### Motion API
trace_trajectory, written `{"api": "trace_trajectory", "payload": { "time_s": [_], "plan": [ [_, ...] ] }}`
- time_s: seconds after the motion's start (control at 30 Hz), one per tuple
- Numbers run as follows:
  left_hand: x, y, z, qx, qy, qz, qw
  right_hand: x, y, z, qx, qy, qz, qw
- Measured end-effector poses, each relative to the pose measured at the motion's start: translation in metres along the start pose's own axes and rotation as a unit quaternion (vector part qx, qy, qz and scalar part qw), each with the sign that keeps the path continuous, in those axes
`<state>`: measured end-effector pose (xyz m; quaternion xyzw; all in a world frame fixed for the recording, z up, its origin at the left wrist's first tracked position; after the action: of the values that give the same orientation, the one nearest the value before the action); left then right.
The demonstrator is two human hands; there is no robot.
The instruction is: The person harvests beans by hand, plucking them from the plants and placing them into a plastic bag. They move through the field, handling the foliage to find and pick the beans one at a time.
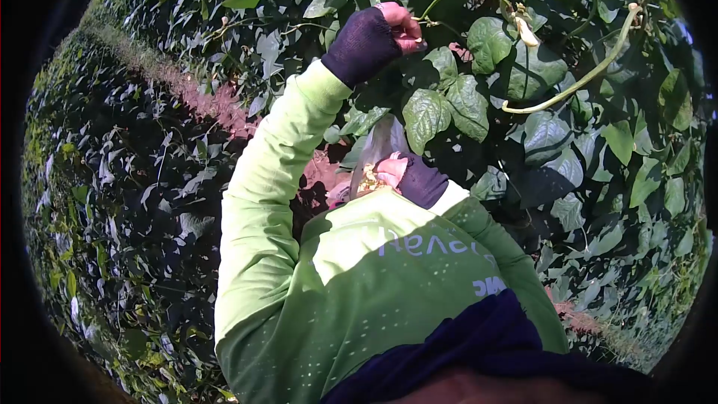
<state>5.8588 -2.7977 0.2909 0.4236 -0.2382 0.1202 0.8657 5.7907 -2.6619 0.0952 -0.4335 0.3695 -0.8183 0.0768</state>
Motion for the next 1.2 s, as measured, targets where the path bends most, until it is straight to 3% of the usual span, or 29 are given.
{"api": "trace_trajectory", "payload": {
  "time_s": [0.03, 0.1, 0.17, 0.2, 0.23, 0.27, 0.33, 0.37, 0.4, 0.47, 0.5, 0.53, 0.6, 0.67, 0.73, 0.8, 0.87, 0.97, 1.03, 1.07, 1.13, 1.2],
  "plan": [
    [0.006, 0.002, -0.005, 0.027, -0.005, -0.018, 0.999, 0.002, 0.000, 0.008, -0.088, -0.036, 0.013, 0.995],
    [0.011, 0.001, -0.022, 0.060, -0.041, -0.067, 0.995, 0.001, -0.006, 0.020, -0.103, -0.042, 0.031, 0.993],
    [0.005, -0.004, -0.054, 0.128, -0.147, -0.101, 0.976, 0.007, -0.012, 0.033, -0.124, -0.036, 0.043, 0.991],
    [-0.001, -0.014, -0.075, 0.138, -0.189, -0.075, 0.969, 0.017, -0.016, 0.037, -0.141, -0.028, 0.037, 0.989],
    [-0.008, -0.019, -0.092, 0.079, -0.233, -0.048, 0.968, 0.026, -0.016, 0.037, -0.162, -0.016, 0.029, 0.986],
    [-0.012, -0.031, -0.113, 0.134, -0.247, -0.066, 0.957, 0.042, -0.028, 0.039, -0.086, 0.087, 0.056, 0.991],
    [-0.023, -0.061, -0.150, 0.182, -0.269, -0.039, 0.945, 0.071, -0.053, 0.041, -0.031, 0.155, 0.039, 0.987],
    [-0.033, -0.079, -0.170, 0.222, -0.304, -0.038, 0.926, 0.094, -0.080, 0.045, -0.054, 0.168, 0.023, 0.984],
    [-0.038, -0.090, -0.184, 0.159, -0.288, -0.015, 0.944, 0.107, -0.093, 0.046, -0.061, 0.185, -0.008, 0.981],
    [-0.049, -0.107, -0.207, 0.006, -0.274, 0.112, 0.955, 0.148, -0.140, 0.050, 0.045, 0.218, -0.021, 0.975],
    [-0.042, -0.110, -0.209, 0.040, -0.268, 0.064, 0.960, 0.163, -0.152, 0.042, 0.087, 0.291, 0.032, 0.952],
    [-0.056, -0.139, -0.228, 0.036, -0.335, 0.167, 0.927, 0.182, -0.174, 0.042, 0.030, 0.283, -0.034, 0.958],
    [-0.053, -0.166, -0.248, 0.066, -0.330, 0.133, 0.932, 0.215, -0.215, 0.028, 0.079, 0.376, -0.147, 0.911],
    [-0.053, -0.178, -0.248, 0.045, -0.297, 0.155, 0.941, 0.247, -0.241, 0.010, 0.087, 0.485, -0.249, 0.834],
    [-0.058, -0.192, -0.241, -0.005, -0.257, 0.195, 0.947, 0.278, -0.268, 0.005, 0.075, 0.530, -0.442, 0.719],
    [-0.069, -0.214, -0.239, -0.064, -0.217, 0.236, 0.945, 0.307, -0.275, -0.003, 0.061, 0.549, -0.542, 0.633],
    [-0.086, -0.251, -0.250, -0.134, -0.173, 0.288, 0.932, 0.337, -0.261, -0.014, -0.050, 0.610, -0.447, 0.652],
    [-0.095, -0.288, -0.281, -0.251, -0.077, 0.382, 0.886, 0.366, -0.235, -0.023, -0.070, 0.585, -0.486, 0.646],
    [-0.041, -0.218, -0.255, -0.026, -0.183, 0.218, 0.958, 0.376, -0.222, -0.027, -0.092, 0.579, -0.467, 0.662],
    [-0.016, -0.186, -0.245, 0.082, -0.200, 0.147, 0.965, 0.378, -0.220, -0.027, -0.089, 0.580, -0.467, 0.662],
    [0.006, -0.169, -0.241, 0.191, -0.197, 0.083, 0.958, 0.395, -0.200, -0.041, -0.096, 0.635, -0.319, 0.697],
    [0.017, -0.158, -0.238, 0.236, -0.189, 0.060, 0.951, 0.407, -0.192, -0.028, -0.126, 0.554, -0.371, 0.735]
  ]
}}
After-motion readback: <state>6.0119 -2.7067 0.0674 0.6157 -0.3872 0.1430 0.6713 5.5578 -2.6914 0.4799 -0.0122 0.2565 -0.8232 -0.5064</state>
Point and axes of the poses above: each hand's wrist, its own z-axis towards the middle knuckle, its own x-axis out of the back of the hand, y = z × x, the point moved 10 cm from there along z, towards the middle knuckle, and after that the axes turned 1 degree about y, right-handed, at the moved point
